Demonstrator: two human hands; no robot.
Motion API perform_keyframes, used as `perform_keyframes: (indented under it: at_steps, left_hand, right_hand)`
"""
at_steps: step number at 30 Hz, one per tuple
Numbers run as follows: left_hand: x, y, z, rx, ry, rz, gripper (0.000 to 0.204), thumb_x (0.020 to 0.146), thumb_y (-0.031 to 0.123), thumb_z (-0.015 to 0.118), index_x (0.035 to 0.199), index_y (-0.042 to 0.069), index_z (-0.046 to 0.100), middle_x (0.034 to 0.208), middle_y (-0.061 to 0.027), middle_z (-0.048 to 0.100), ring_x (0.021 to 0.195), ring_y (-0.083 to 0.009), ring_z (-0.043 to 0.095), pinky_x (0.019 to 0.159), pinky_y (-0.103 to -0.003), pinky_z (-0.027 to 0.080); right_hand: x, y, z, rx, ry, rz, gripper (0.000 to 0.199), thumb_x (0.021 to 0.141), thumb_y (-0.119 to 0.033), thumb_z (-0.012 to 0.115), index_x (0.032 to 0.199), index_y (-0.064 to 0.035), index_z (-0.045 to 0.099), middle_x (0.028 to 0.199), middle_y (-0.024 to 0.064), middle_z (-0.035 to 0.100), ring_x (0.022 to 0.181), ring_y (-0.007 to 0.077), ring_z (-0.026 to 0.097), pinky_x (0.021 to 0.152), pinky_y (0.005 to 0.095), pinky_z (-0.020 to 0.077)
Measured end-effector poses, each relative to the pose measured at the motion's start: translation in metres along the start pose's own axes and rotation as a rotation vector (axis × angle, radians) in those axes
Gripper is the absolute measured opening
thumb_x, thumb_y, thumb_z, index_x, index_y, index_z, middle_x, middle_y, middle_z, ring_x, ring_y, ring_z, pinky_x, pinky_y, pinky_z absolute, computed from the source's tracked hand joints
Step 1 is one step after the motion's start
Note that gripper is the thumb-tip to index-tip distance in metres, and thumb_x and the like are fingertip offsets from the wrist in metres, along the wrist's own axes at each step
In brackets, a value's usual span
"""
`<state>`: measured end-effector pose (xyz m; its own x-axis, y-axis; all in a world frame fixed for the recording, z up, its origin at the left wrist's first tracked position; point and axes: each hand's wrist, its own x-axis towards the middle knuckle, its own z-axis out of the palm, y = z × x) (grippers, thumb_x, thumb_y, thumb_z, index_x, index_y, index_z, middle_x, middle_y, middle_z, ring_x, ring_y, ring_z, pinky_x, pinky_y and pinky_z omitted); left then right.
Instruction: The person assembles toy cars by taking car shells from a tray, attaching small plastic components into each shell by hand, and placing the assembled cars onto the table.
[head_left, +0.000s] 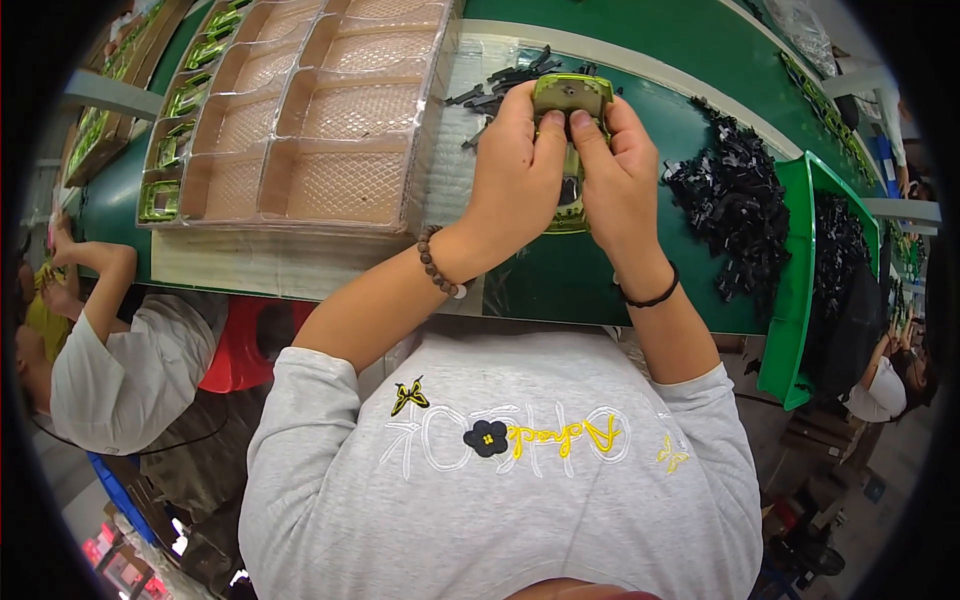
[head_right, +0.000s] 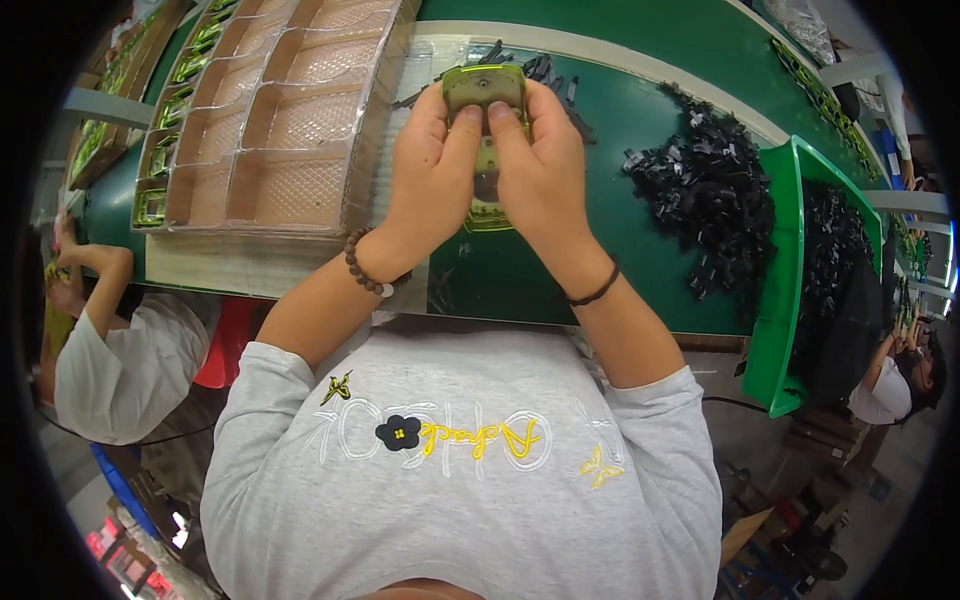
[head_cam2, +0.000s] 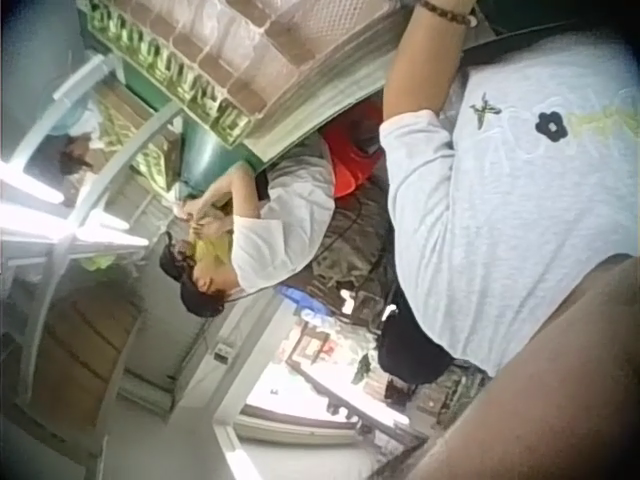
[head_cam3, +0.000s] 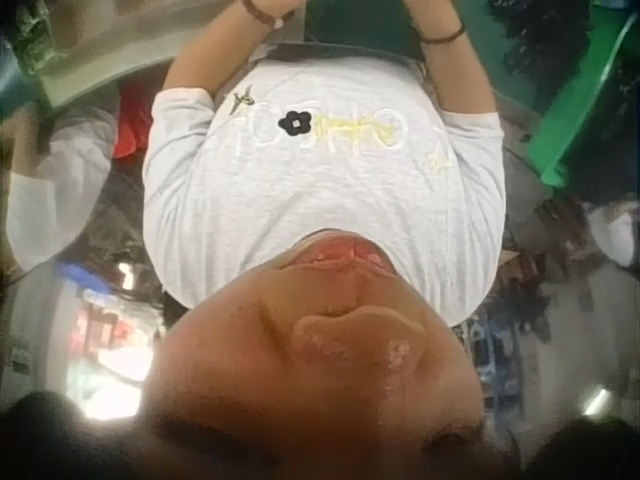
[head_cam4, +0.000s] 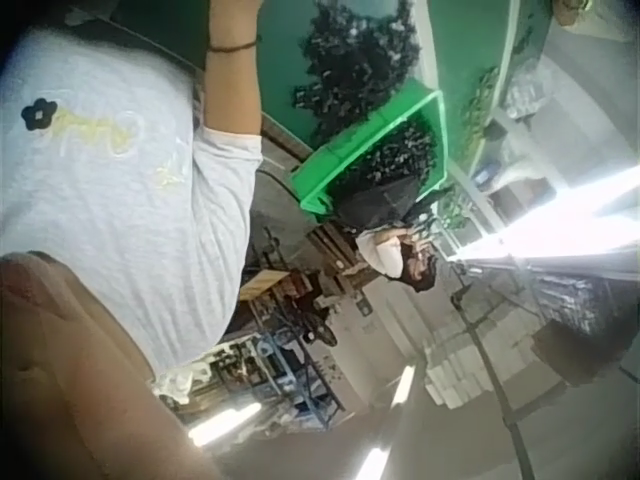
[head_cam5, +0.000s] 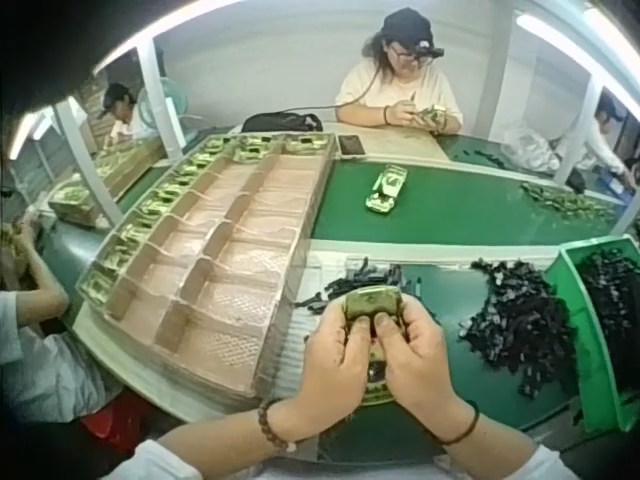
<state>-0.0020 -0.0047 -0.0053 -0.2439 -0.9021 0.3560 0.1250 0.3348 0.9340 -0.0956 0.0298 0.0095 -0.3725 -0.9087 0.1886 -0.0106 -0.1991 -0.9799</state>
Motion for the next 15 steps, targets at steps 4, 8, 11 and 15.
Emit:
perform_keyframes:
  at_steps: [4, 8, 11, 15]
  left_hand:
    - [-0.002, 0.001, 0.001, -0.034, 0.016, -0.049, 0.022, 0.09, 0.01, 0.046, 0.106, -0.004, 0.049, 0.079, -0.0145, 0.06, 0.065, -0.0177, 0.057, 0.059, -0.03, 0.045]
    - [-0.004, 0.009, -0.001, -0.055, 0.005, -0.171, 0.02, 0.092, 0.008, 0.045, 0.108, -0.003, 0.049, 0.088, -0.0102, 0.059, 0.076, -0.0131, 0.055, 0.068, -0.027, 0.045]
    - [-0.003, 0.009, 0.0, -0.076, -0.03, -0.229, 0.02, 0.093, 0.007, 0.045, 0.111, -0.001, 0.048, 0.1, -0.0062, 0.058, 0.09, -0.0089, 0.054, 0.078, -0.023, 0.045]
    - [0.003, 0.0, 0.002, -0.35, -0.05, -0.172, 0.023, 0.09, 0.012, 0.05, 0.109, -0.001, 0.049, 0.094, -0.008, 0.06, 0.078, -0.0123, 0.056, 0.07, -0.026, 0.046]
  right_hand:
    - [-0.002, 0.005, 0.005, 0.004, 0.043, -0.04, 0.02, 0.091, -0.011, 0.052, 0.107, 0.0011, 0.055, 0.095, 0.0045, 0.062, 0.083, 0.0089, 0.055, 0.075, 0.0228, 0.0445]
    - [-0.006, 0.006, 0.012, 0.033, 0.095, -0.005, 0.017, 0.09, -0.009, 0.053, 0.104, 0.0012, 0.056, 0.095, 0.0045, 0.061, 0.086, 0.0089, 0.055, 0.076, 0.0221, 0.044]
    - [-0.007, 0.001, 0.011, 0.047, 0.104, 0.022, 0.017, 0.09, -0.009, 0.052, 0.103, 0.0014, 0.055, 0.096, 0.0048, 0.061, 0.087, 0.0087, 0.054, 0.077, 0.0218, 0.0437]
    - [0.0, 0.004, 0.004, 0.162, 0.05, 0.086, 0.019, 0.093, -0.012, 0.05, 0.106, 0.0008, 0.054, 0.098, 0.0048, 0.06, 0.088, 0.0088, 0.055, 0.078, 0.0226, 0.0444]
